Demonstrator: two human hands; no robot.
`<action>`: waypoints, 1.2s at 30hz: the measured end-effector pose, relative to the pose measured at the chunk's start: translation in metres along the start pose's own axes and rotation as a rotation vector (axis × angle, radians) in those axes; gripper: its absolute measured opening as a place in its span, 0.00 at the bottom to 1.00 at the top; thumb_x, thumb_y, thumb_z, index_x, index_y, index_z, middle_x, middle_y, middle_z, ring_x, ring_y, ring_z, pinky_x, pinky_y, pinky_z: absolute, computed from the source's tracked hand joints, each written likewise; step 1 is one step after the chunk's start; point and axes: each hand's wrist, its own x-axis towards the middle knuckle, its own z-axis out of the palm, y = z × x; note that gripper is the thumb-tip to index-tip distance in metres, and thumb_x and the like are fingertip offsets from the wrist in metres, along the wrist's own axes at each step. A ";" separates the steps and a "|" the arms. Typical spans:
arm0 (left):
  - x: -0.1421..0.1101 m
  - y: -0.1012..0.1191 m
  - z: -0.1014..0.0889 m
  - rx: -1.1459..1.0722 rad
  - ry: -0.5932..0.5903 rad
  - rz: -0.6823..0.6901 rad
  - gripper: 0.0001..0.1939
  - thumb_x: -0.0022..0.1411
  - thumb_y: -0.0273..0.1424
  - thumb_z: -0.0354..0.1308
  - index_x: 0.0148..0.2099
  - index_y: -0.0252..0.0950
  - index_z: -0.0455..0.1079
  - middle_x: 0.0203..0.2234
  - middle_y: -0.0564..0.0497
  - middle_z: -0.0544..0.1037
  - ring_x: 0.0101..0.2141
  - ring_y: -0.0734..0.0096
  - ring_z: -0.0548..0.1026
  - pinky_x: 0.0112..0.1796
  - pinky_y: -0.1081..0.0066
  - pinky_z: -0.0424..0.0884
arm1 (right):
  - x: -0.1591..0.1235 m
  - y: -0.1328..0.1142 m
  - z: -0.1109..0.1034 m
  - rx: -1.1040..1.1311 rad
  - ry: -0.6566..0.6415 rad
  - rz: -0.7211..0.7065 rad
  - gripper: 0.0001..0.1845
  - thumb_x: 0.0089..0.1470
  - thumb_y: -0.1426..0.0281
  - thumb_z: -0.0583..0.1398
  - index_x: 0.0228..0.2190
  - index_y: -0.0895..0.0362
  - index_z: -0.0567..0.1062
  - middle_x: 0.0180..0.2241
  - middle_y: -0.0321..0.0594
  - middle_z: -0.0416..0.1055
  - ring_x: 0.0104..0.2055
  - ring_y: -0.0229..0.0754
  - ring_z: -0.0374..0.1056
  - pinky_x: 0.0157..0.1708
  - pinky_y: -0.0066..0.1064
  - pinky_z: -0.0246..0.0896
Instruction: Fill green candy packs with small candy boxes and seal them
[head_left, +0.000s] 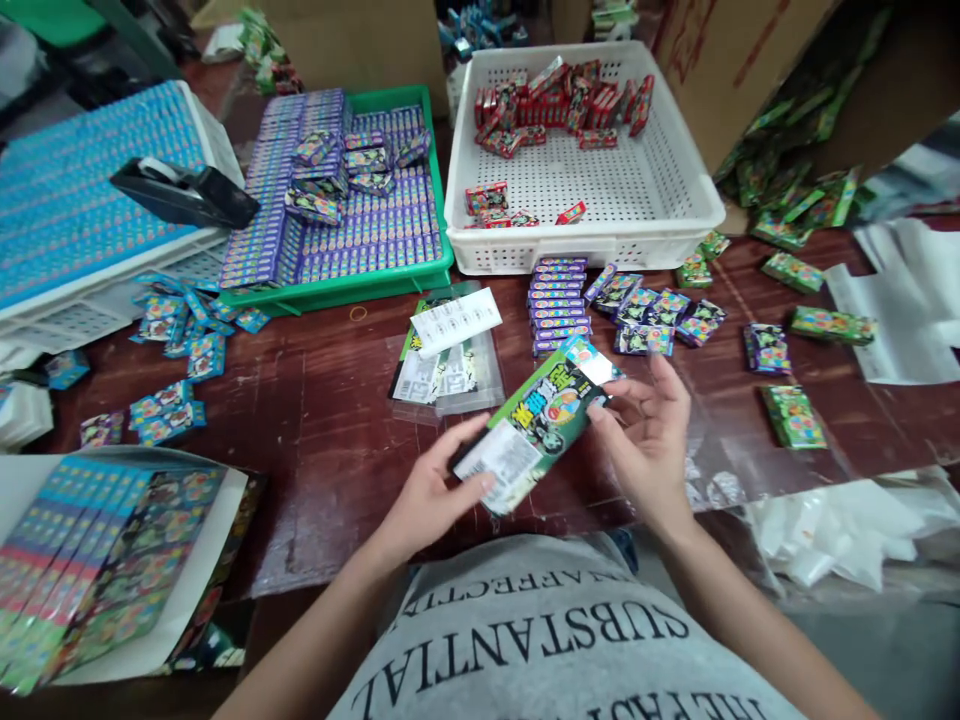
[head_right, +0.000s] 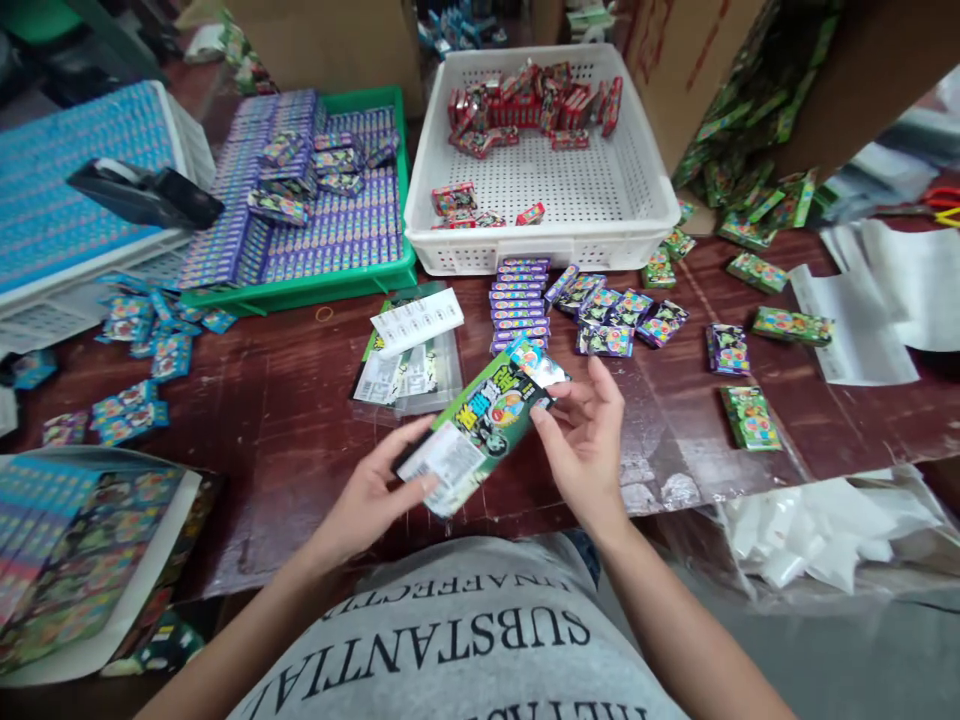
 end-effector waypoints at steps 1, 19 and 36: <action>-0.002 0.001 0.005 0.025 -0.089 -0.010 0.27 0.59 0.31 0.69 0.60 0.41 0.68 0.55 0.44 0.74 0.50 0.60 0.76 0.52 0.57 0.75 | 0.005 -0.003 -0.001 -0.004 -0.030 -0.013 0.42 0.60 0.66 0.63 0.68 0.40 0.48 0.49 0.42 0.67 0.49 0.46 0.71 0.51 0.45 0.72; 0.026 0.015 0.027 0.075 -0.261 0.128 0.29 0.68 0.30 0.59 0.67 0.45 0.57 0.51 0.45 0.71 0.37 0.72 0.75 0.40 0.68 0.75 | 0.031 0.002 -0.007 -0.140 -0.305 0.036 0.41 0.62 0.63 0.62 0.68 0.47 0.47 0.40 0.39 0.69 0.39 0.43 0.71 0.42 0.41 0.75; 0.027 0.011 0.032 0.066 -0.257 0.068 0.30 0.64 0.31 0.63 0.63 0.44 0.53 0.50 0.44 0.73 0.34 0.72 0.75 0.38 0.66 0.74 | 0.086 -0.036 -0.047 -0.240 -0.775 0.026 0.44 0.62 0.69 0.63 0.71 0.42 0.50 0.51 0.39 0.79 0.55 0.51 0.75 0.57 0.54 0.71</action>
